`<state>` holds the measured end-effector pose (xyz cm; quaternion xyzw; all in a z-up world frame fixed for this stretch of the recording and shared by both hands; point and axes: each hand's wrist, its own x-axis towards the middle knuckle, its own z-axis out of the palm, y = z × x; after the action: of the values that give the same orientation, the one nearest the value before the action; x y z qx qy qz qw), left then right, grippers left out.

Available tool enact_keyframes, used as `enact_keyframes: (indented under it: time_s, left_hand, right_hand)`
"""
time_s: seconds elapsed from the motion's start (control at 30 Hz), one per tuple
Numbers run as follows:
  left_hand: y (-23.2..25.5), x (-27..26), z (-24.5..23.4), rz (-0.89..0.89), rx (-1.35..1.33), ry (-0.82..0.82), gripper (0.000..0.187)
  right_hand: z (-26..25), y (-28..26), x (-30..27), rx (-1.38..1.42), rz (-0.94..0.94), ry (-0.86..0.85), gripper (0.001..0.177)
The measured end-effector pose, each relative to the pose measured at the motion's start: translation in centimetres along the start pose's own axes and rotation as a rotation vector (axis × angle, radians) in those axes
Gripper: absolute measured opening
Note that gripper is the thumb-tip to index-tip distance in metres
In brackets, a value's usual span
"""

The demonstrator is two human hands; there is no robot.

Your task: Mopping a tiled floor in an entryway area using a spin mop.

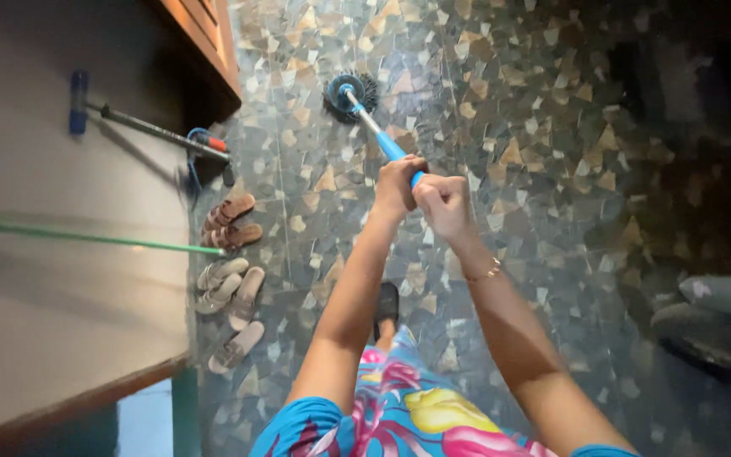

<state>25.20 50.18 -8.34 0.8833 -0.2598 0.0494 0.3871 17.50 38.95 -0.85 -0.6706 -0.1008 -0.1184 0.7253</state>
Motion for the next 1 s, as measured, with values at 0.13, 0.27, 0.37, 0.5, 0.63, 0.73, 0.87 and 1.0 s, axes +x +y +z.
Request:
enact_keyframes:
  time_s: [0.13,0.27,0.37,0.5,0.63,0.73,0.87,1.0]
  left_hand:
    - [11.3,-7.8,-6.9,-0.026,-0.09,0.063,0.017]
    - [15.7,-15.1,-9.1,0.019,-0.157,0.145,0.019]
    - [13.1,-18.5,-6.5,0.084,-0.235,0.389,0.019]
    - [7.5,-17.3,-5.9,0.204,-0.343,0.548,0.02]
    - [1.9,-12.0,-6.7,0.196,-0.351,0.562,0.017]
    - [-1.9,-7.2,-9.0,0.285,-0.361,0.45,0.022]
    - [-12.7,-1.6,-7.1,0.24,-0.262,0.368,0.02]
    - [-24.3,1.4,-3.8,0.116,-0.101,0.024,0.019]
  right_hand:
    - [0.9,-10.8,-7.6,-0.14,0.131,-0.023,0.031]
    - [4.0,-18.1,-12.4,-0.139,-0.207,-0.219,0.041]
    - [6.9,-18.1,-14.6,-0.212,-0.416,-0.264,0.048]
    - [9.8,-14.8,-13.6,-0.134,-0.461,-0.17,0.053]
    - [11.3,-11.4,-6.8,-0.148,-0.479,-0.139,0.055]
    - [12.5,-7.0,-2.0,-0.084,-0.517,-0.097,0.055]
    - [13.9,2.8,4.3,-0.165,-0.519,-0.103,0.051]
    - [16.1,12.8,6.1,-0.087,-0.267,-0.013,0.05]
